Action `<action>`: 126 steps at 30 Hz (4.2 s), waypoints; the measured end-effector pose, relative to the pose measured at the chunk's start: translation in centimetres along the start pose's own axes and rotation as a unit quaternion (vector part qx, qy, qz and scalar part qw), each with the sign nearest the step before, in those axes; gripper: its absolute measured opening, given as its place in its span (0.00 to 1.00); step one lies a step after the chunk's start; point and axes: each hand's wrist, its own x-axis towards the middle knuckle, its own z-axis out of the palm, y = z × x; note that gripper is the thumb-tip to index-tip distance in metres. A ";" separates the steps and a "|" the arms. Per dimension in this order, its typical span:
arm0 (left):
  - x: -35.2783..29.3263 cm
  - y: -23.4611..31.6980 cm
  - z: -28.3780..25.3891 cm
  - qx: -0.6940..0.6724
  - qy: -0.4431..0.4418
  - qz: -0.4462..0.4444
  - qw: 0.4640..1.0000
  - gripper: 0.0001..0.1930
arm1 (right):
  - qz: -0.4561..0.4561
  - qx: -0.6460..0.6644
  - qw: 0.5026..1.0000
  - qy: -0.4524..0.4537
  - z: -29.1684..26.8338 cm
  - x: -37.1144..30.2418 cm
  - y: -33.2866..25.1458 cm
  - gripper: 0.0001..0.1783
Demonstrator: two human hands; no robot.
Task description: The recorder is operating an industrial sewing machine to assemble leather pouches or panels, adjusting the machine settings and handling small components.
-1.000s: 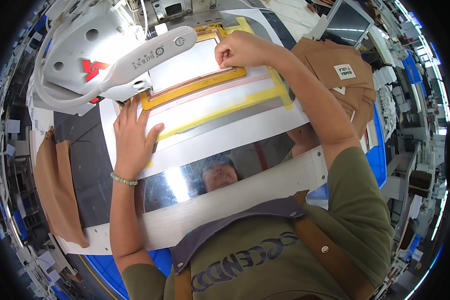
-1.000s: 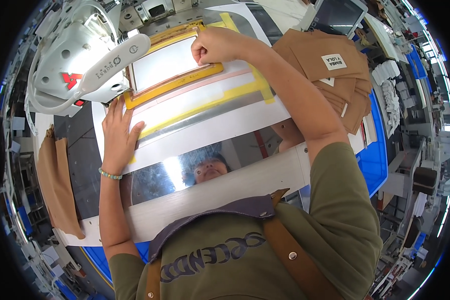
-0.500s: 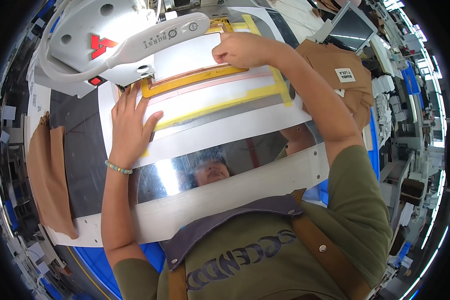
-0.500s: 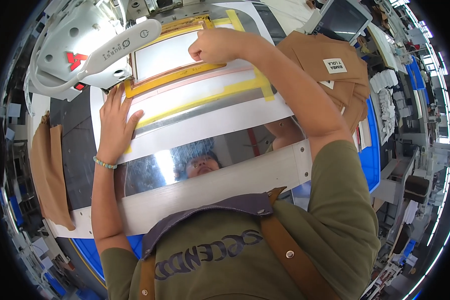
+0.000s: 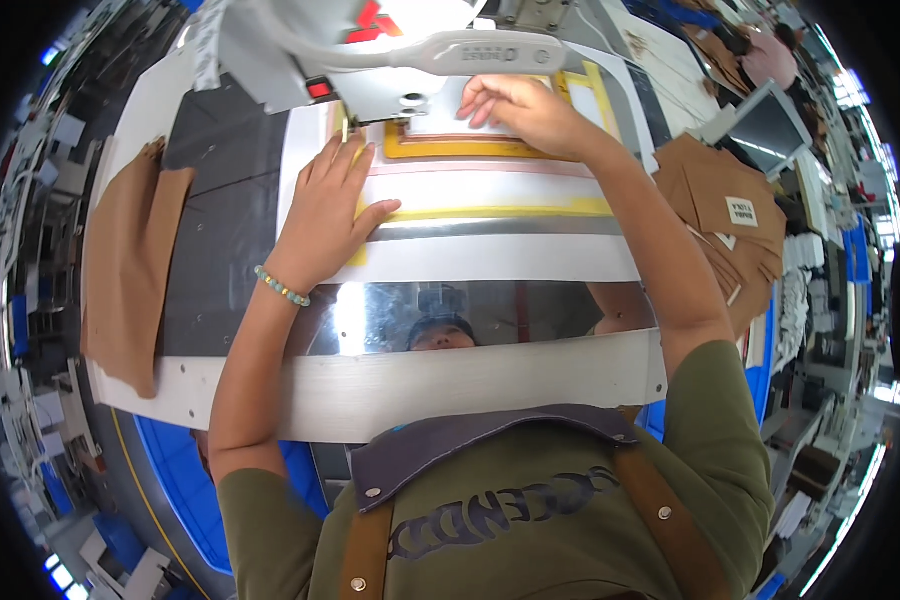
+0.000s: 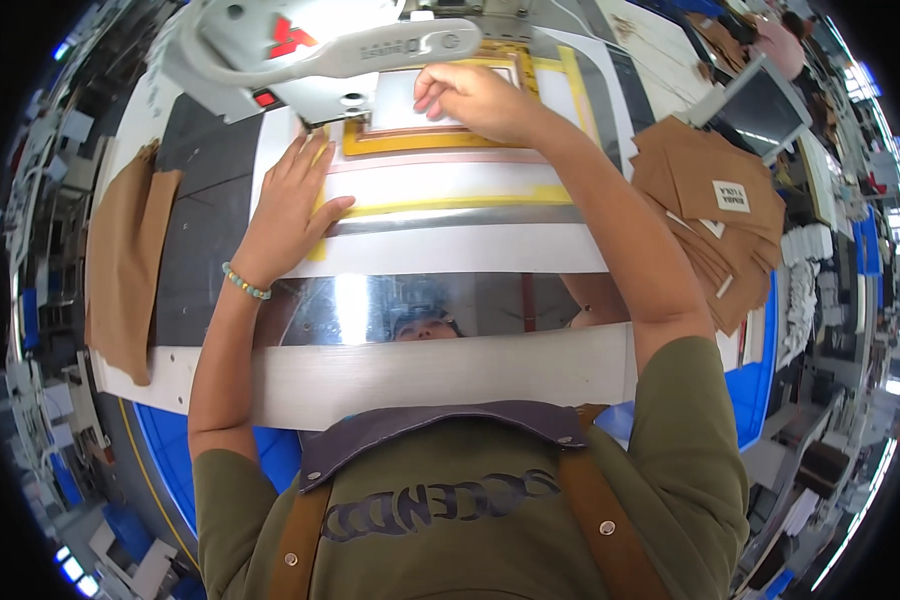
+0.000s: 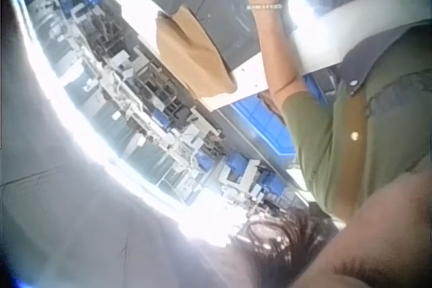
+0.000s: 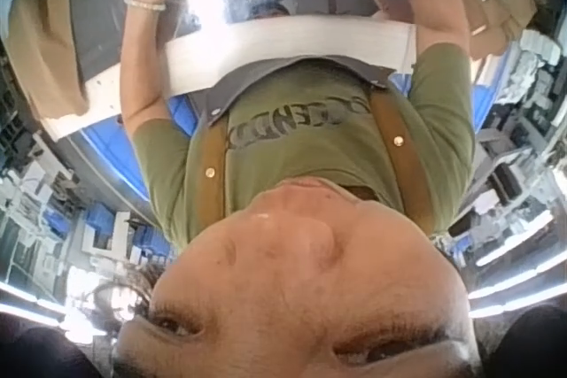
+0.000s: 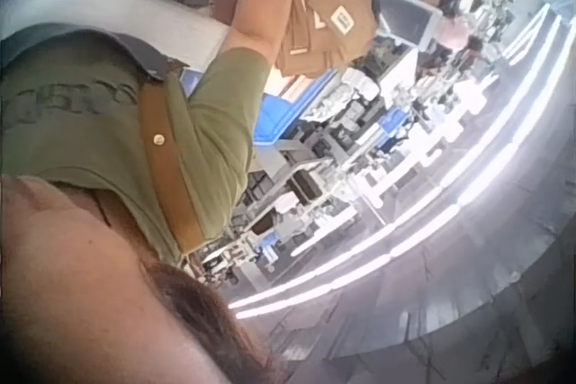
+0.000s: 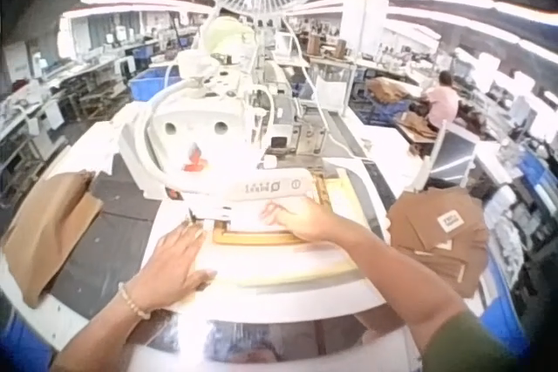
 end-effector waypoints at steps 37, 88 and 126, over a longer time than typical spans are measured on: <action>-12.5 -1.6 -3.6 0.115 0.119 -0.075 0.983 0.20 | -0.298 -0.374 0.878 0.033 12.2 -1.7 -6.5 0.14; 1.1 -2.0 0.3 0.116 0.093 0.106 0.983 0.21 | -0.034 -0.565 0.798 0.205 -1.6 -18.1 4.5 0.18; -1.7 -2.8 0.6 -0.013 0.062 -0.001 0.998 0.26 | 0.065 -0.513 0.848 0.119 -1.6 -18.9 4.2 0.35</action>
